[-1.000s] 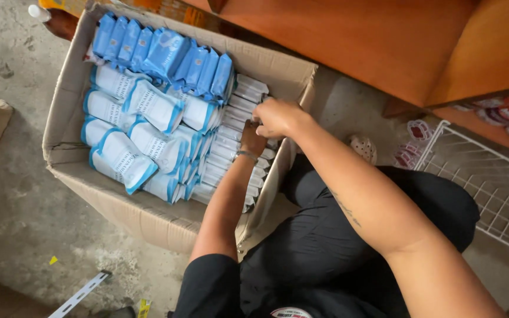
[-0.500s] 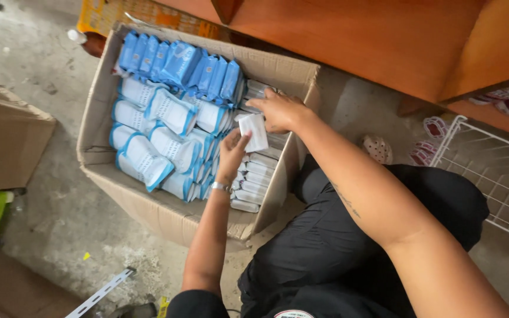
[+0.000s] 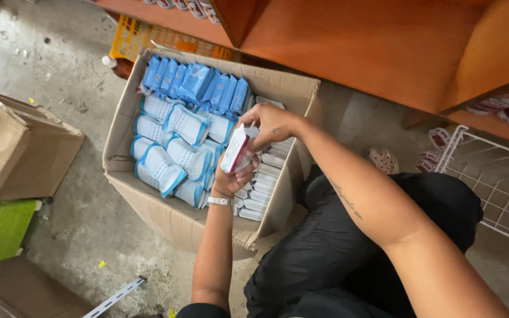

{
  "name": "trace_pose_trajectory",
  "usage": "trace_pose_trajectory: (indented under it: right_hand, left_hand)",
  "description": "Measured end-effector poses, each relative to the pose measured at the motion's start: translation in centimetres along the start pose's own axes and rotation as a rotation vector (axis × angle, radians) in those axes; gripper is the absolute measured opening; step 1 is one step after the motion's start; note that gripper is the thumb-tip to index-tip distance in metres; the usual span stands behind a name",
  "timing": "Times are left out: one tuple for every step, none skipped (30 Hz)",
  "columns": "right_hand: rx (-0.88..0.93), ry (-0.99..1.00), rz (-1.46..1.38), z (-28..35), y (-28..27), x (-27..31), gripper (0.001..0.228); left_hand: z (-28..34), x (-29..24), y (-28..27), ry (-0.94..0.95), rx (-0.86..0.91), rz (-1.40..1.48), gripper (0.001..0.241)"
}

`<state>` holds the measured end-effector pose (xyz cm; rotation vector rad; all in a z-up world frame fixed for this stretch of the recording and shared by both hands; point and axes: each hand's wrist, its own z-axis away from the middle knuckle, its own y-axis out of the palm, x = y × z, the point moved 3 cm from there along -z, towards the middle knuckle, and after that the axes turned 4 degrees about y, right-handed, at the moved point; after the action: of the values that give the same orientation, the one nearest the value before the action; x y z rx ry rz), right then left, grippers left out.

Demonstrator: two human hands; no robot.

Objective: The recorder is transferring packaged wipes and soap from a cardboard box on the floor to the bottom shelf of a store display.

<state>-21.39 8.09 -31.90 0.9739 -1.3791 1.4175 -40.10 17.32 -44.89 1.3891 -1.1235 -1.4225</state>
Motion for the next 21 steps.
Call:
trace_pose_trajectory:
  right_hand:
    - [0.006, -0.071, -0.053, 0.1, 0.0, 0.2, 0.050]
    - [0.006, -0.077, -0.050, -0.1, 0.0, -0.2, 0.050]
    - [-0.060, 0.016, 0.078, -0.4, -0.2, -0.8, 0.046]
    - [-0.130, 0.107, 0.211, -0.6, -0.6, -1.3, 0.046]
    - [-0.133, 0.098, 0.217, -0.5, -0.5, -0.9, 0.046]
    - [-0.189, 0.087, 0.010, -0.4, -0.8, -0.6, 0.049]
    - [-0.242, 0.073, -0.198, -0.3, -1.0, -0.3, 0.054]
    - [-0.243, 0.062, -0.186, -0.1, -1.0, 0.0, 0.054]
    - [-0.297, -0.032, -0.075, 0.1, -1.2, 0.7, 0.060]
    - [-0.350, -0.128, 0.038, 0.2, -1.5, 1.3, 0.066]
    - [-0.351, -0.141, 0.051, 0.6, -1.5, 2.5, 0.066]
    - [-0.205, -0.083, -0.213, 1.0, -1.2, 3.4, 0.069]
    - [-0.052, -0.021, -0.472, 1.4, -0.8, 4.4, 0.072]
    - [-0.053, -0.033, -0.457, 1.9, -1.0, 5.5, 0.072]
    - [-0.086, -0.091, -0.425, 2.4, -1.3, 6.7, 0.074]
    - [-0.121, -0.153, -0.389, 3.0, -1.8, 7.9, 0.075]
    - [-0.124, -0.168, -0.370, 3.3, -2.1, 8.4, 0.075]
    - [-0.192, -0.226, -0.367, 3.8, -2.7, 8.9, 0.074]
    - [-0.259, -0.286, -0.364, 4.3, -3.3, 9.4, 0.072]
    - [-0.256, -0.299, -0.346, 4.9, -3.9, 9.9, 0.072]
    - [-0.294, -0.357, -0.443, 5.6, -4.6, 10.3, 0.069]
  left_hand:
    - [0.1, 0.0, 0.2, -0.010, 0.048, 0.072, 0.060]
    - [-0.5, 0.0, 3.1, -0.008, 0.050, 0.066, 0.060]
    - [-1.0, -0.1, 5.4, 0.048, -0.174, -0.110, 0.068]
    - [-1.5, -0.5, 7.8, 0.111, -0.392, -0.287, 0.076]
    - [-1.6, -0.5, 9.9, 0.117, -0.385, -0.294, 0.076]
    - [-1.8, -0.8, 11.7, 0.232, -0.468, -0.251, 0.076]
    - [-1.8, -1.0, 13.5, 0.349, -0.549, -0.204, 0.076]
    - [-1.2, -1.4, 10.5, 0.357, -0.535, -0.210, 0.076]
    - [-0.5, -2.1, 7.6, 0.397, -0.561, -0.383, 0.058]
    - [-0.1, -2.8, 4.7, 0.439, -0.585, -0.556, 0.044]
    - [-0.7, -3.4, 5.3, 0.451, -0.572, -0.560, 0.044]
    - [-1.3, -3.9, 6.0, 0.475, -0.524, -0.542, 0.043]
    - [-1.9, -4.4, 6.8, 0.499, -0.475, -0.523, 0.044]
    - [-2.3, -4.8, 8.0, 0.510, -0.459, -0.529, 0.044]
    - [-2.7, -5.1, 9.1, 0.506, -0.510, -0.564, 0.045]
    - [-3.3, -5.6, 10.3, 0.502, -0.556, -0.599, 0.046]
    - [-4.1, -6.0, 11.3, 0.514, -0.535, -0.607, 0.046]
    - [-5.0, -6.3, 12.3, 0.504, -0.506, -0.641, 0.045]
    - [-5.8, -6.6, 13.4, 0.495, -0.478, -0.676, 0.045]
    - [-7.0, -6.7, 15.4, 0.509, -0.462, -0.680, 0.045]
    - [-8.2, -6.8, 17.6, 0.516, -0.400, -0.754, 0.043]
